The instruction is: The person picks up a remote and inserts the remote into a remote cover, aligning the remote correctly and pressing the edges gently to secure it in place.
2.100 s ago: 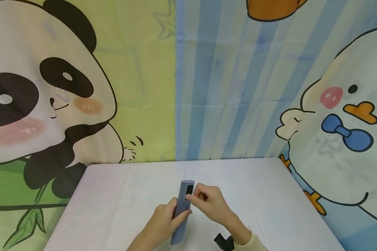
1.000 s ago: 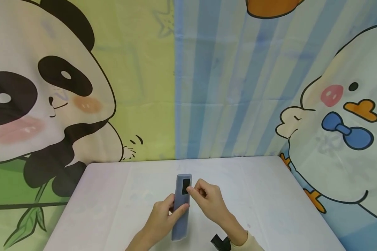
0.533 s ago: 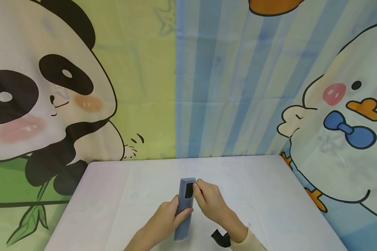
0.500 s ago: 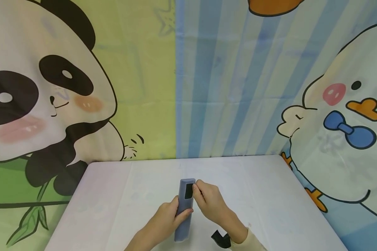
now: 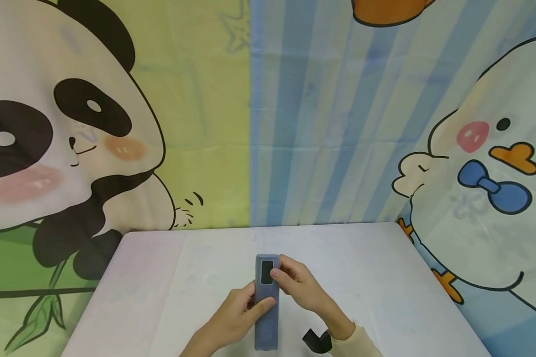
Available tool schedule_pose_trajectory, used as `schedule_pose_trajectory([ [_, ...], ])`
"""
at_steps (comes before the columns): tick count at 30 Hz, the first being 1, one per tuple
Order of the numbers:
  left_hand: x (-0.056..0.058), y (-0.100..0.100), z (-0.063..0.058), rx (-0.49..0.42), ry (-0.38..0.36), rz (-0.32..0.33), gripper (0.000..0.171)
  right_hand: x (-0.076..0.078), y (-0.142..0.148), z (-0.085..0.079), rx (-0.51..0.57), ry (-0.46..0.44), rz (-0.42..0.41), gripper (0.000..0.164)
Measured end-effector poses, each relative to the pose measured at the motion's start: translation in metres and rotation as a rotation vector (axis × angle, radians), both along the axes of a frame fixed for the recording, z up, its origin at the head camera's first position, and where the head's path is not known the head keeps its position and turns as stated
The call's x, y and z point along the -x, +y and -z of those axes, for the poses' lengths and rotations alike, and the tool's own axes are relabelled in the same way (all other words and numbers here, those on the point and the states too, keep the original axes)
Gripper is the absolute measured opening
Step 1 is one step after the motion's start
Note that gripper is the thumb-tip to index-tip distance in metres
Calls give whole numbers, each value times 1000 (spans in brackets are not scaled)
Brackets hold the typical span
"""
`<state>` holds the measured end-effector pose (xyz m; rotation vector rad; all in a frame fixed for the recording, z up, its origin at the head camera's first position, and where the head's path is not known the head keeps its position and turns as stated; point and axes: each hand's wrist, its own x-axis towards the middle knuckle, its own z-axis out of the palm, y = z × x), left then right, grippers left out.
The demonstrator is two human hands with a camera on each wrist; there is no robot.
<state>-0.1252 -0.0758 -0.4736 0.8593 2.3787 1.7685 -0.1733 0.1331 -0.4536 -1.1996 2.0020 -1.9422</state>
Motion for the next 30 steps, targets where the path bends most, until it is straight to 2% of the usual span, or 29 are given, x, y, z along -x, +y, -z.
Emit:
schedule_pose_trajectory([
  [3, 4, -7, -7, 137, 183, -133, 13, 0, -1, 2, -3, 9, -9, 14],
  [5, 6, -12, -12, 170, 289, -199, 22, 2, -1, 4, 11, -8, -30, 14],
  [6, 8, -14, -15, 169, 321, -204, 25, 2, -1, 5, 12, -12, -30, 14],
  [8, 11, -16, -20, 155, 335, -165, 27, 3, -2, 7, 12, -19, -40, 15],
  [12, 14, -17, -26, 155, 250, -32, 28, 3, -3, 9, -6, -18, -58, 15],
  [15, 14, -16, -28, 187, 235, -7, 30, 1, -3, 11, -3, -24, -73, 15],
  [18, 12, -14, -29, 218, 288, -35, 31, 0, -4, 11, -14, 13, -30, 13],
  [23, 8, -8, -31, 274, 466, -145, 34, -3, -8, 7, -36, 128, 86, 17],
  [26, 8, -5, -32, 336, 556, -194, 34, -3, -8, 8, -24, 135, 93, 18],
  [28, 8, -5, -33, 378, 570, -196, 33, -2, -6, 12, -14, 104, 71, 16],
  [30, 9, -5, -32, 398, 531, -179, 32, 0, -3, 16, -8, 72, 46, 15],
])
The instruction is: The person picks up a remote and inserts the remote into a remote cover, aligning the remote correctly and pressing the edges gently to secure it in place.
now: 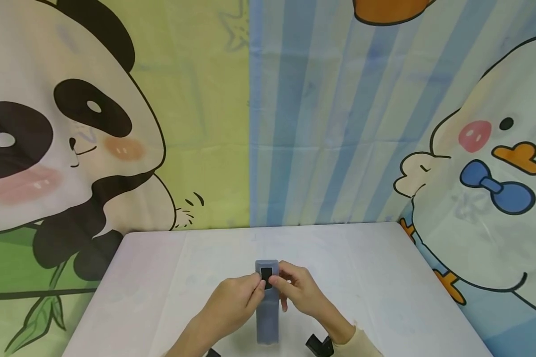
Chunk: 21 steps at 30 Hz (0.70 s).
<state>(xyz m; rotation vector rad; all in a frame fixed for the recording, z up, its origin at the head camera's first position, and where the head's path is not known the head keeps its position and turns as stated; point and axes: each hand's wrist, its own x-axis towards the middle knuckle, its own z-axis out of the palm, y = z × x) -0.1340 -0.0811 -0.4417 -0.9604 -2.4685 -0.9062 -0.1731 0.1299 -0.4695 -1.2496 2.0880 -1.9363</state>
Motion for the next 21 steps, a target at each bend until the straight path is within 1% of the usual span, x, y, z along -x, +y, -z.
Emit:
schedule_pose_trajectory([
  [1, 0, -1, 1, -5, -39, 8, 31, 1, 2, 1, 1, -13, -5, 15],
  [3, 0, -2, 2, -42, -164, 40, 31, 2, 5, 0, -16, -33, 12, 15],
  [5, 0, -4, 5, -123, -331, 93, 32, 3, 8, -3, -32, -39, 38, 14],
  [8, -1, -6, 10, -267, -598, 163, 40, 7, 11, -6, -52, -43, 80, 14],
  [10, -1, -7, 14, -361, -734, 186, 45, 8, 12, -8, -54, -34, 91, 15],
  [11, -2, -7, 16, -402, -783, 191, 46, 9, 13, -8, -53, -25, 94, 15],
  [13, -2, -6, 18, -476, -859, 194, 49, 9, 13, -11, -56, -15, 101, 15],
  [16, -2, -4, 19, -583, -952, 196, 54, 2, 10, -26, -57, 49, 113, 12],
  [17, -1, -3, 18, -616, -985, 193, 56, -1, 9, -31, -62, 85, 122, 11],
  [19, -1, -3, 17, -679, -1040, 184, 59, -7, 6, -41, -76, 198, 140, 13],
  [20, -1, -4, 17, -713, -1063, 180, 59, -9, 5, -45, -82, 262, 145, 15],
  [21, 0, -5, 16, -741, -1083, 177, 59, -10, 5, -45, -90, 323, 151, 17],
])
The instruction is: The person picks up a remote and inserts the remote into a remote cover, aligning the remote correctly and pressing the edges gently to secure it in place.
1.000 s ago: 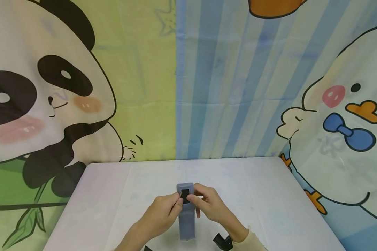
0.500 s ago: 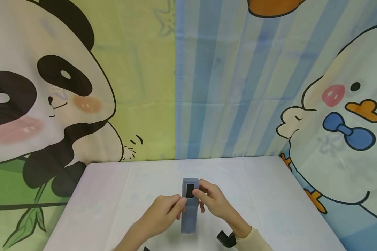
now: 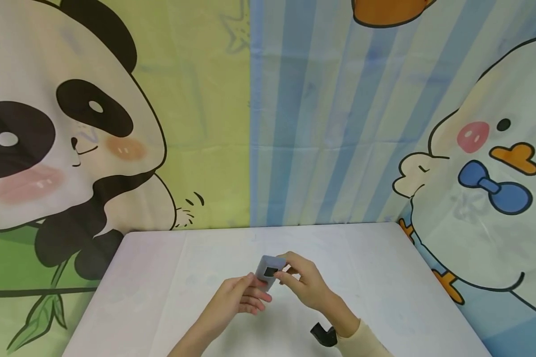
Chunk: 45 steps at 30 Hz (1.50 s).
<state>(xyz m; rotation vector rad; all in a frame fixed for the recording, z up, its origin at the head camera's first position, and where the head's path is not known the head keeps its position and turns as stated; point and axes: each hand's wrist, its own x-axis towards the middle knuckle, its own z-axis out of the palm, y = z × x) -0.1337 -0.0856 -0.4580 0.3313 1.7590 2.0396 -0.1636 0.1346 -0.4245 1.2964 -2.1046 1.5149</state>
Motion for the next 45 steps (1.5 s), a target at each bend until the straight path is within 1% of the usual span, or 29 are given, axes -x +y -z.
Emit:
schedule_pose_trajectory([
  [3, 2, -2, 0, -56, -53, -22, 54, 2, 0, 7, -21, 160, -7, 18],
  [5, 3, -3, 1, -83, -81, -29, 50, 6, 1, 16, -30, 214, -16, 20],
  [8, 5, -3, 2, -100, -103, -33, 49, 10, 4, 32, -44, 256, -9, 30],
  [12, 7, -3, 2, -109, -108, -29, 53, 10, 8, 41, -81, 257, -10, 35],
  [20, 9, -4, 5, -138, -130, -14, 55, 4, 14, 44, -164, 246, 10, 39],
  [22, 10, -4, 6, -138, -117, -13, 55, 4, 15, 47, -178, 240, 17, 40],
  [25, 10, -5, 9, -113, -86, -19, 54, 3, 16, 53, -184, 225, 29, 39],
  [28, 10, -5, 13, -63, -44, -35, 49, 0, 16, 58, -144, 193, 43, 39],
  [29, 11, -5, 15, -42, -27, -44, 48, -1, 15, 60, -121, 171, 48, 39],
  [30, 11, -4, 16, -19, -14, -55, 46, -2, 14, 61, -97, 131, 54, 39],
  [32, 11, -3, 19, 24, 8, -79, 43, -6, 12, 62, -46, 8, 70, 36],
  [34, 11, -1, 21, 54, 22, -101, 40, -8, 9, 61, 6, -173, 79, 31],
  [36, 11, 0, 22, 70, 30, -111, 39, -9, 6, 60, 51, -373, 97, 31],
  [38, 10, 2, 24, 78, 37, -111, 38, -8, 4, 59, 85, -512, 120, 33],
  [39, 10, 2, 24, 85, 42, -109, 38, -7, 3, 59, 99, -561, 130, 34],
  [40, 10, 3, 25, 93, 45, -107, 38, -6, 2, 60, 108, -585, 139, 34],
  [42, 10, 3, 26, 111, 54, -104, 37, -4, 0, 62, 109, -612, 158, 31],
  [45, 10, 4, 29, 141, 65, -93, 37, -3, -3, 67, 108, -641, 161, 26],
])
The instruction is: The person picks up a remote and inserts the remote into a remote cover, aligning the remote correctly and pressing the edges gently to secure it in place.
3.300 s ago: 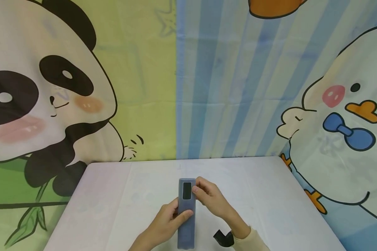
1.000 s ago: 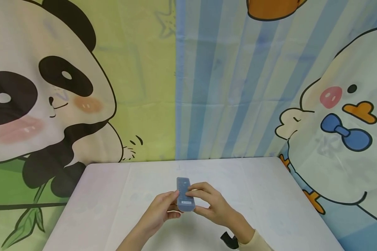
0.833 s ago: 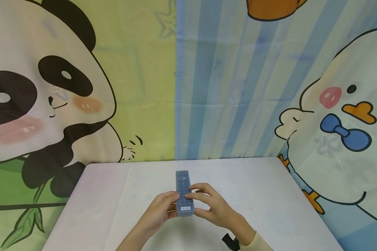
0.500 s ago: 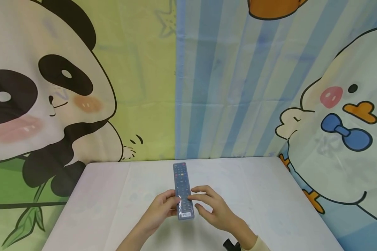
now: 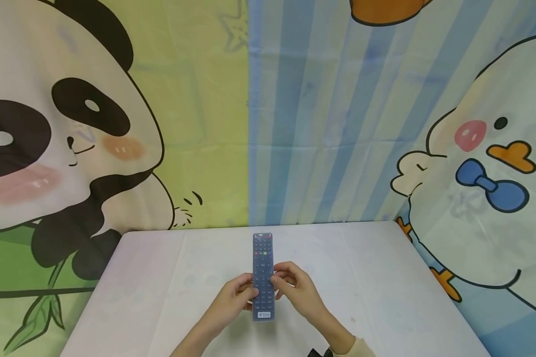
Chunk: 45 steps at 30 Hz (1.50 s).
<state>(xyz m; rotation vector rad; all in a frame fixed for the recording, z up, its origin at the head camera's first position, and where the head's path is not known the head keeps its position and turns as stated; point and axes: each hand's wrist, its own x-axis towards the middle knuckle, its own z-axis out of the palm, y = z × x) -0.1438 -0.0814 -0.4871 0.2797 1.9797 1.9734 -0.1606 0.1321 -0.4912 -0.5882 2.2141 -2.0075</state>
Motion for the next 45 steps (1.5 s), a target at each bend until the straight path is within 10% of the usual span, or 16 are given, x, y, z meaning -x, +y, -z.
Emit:
schedule_pose_trajectory([
  [11, 1, 2, 13, 60, 48, 23, 37, 0, -2, 7, 2, -69, -14, 24],
  [22, 16, 11, 19, 128, 293, -238, 28, 13, -4, 13, -84, -57, 56, 23],
  [32, 46, 16, 33, 167, 244, -252, 24, 35, -6, 21, -244, 29, 136, 27],
  [45, 83, 27, 61, 196, 164, -320, 23, 67, -8, 46, -299, -69, 216, 32],
])
